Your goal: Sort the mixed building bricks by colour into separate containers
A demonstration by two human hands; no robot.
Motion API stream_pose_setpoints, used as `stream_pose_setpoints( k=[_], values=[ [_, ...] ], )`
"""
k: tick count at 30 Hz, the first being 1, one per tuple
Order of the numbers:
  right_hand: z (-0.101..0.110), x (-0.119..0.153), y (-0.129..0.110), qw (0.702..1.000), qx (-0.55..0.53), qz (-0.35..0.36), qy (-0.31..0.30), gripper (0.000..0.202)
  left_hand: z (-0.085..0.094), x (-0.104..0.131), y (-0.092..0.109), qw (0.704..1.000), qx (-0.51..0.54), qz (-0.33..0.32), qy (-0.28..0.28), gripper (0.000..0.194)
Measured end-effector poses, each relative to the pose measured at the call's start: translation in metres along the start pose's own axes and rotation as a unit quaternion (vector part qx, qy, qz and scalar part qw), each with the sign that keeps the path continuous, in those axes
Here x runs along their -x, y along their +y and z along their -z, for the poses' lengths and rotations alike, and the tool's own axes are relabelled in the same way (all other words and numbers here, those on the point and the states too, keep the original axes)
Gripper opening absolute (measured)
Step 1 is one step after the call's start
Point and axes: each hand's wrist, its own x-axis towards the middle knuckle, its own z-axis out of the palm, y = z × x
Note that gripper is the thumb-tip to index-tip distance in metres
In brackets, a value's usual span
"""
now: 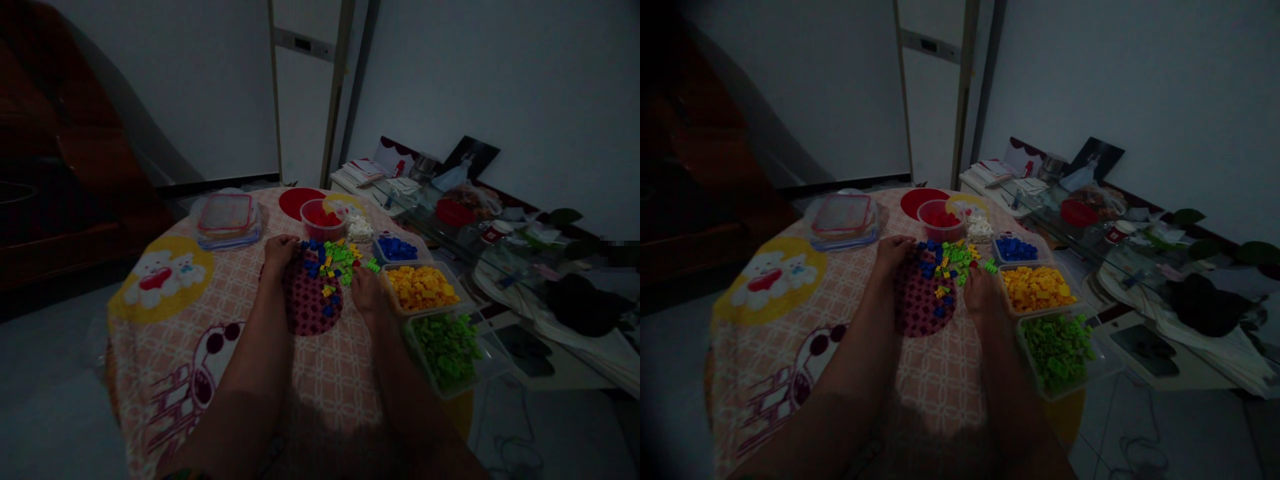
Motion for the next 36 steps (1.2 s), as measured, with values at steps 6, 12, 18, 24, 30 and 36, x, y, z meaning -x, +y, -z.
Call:
stream_pose_setpoints(
  k=[6, 12, 18, 24, 30, 36],
  values=[
    [-0.007, 0.009, 0.011, 0.995, -0.088, 0.025, 0.038, 0.030, 0.000, -0.001, -0.004, 1.000, -0.011, -0.001, -0.001, 0.022],
    [-0.012, 0.015, 0.010, 0.996, -0.076, 0.003, 0.051, 0.027, 0.002, -0.003, -0.008, 1.000, -0.018, -0.005, 0.015, 0.025],
    [-0.018, 0.023, -0.022, 0.993, -0.062, 0.092, 0.031, 0.025, 0.002, -0.003, -0.010, 1.000, -0.020, -0.001, 0.019, 0.025],
    [-0.020, 0.026, -0.036, 0.990, -0.077, 0.109, -0.041, 0.025, 0.003, -0.006, -0.014, 1.000, -0.024, -0.004, 0.017, 0.026],
    [-0.017, 0.025, -0.025, 0.997, -0.060, 0.041, 0.006, 0.023, 0.003, -0.006, -0.013, 0.999, -0.030, -0.001, 0.014, 0.025],
    [-0.015, 0.023, -0.014, 0.996, -0.072, 0.009, 0.044, 0.025, 0.003, -0.004, -0.011, 0.999, -0.033, 0.003, 0.018, 0.026]
  ],
)
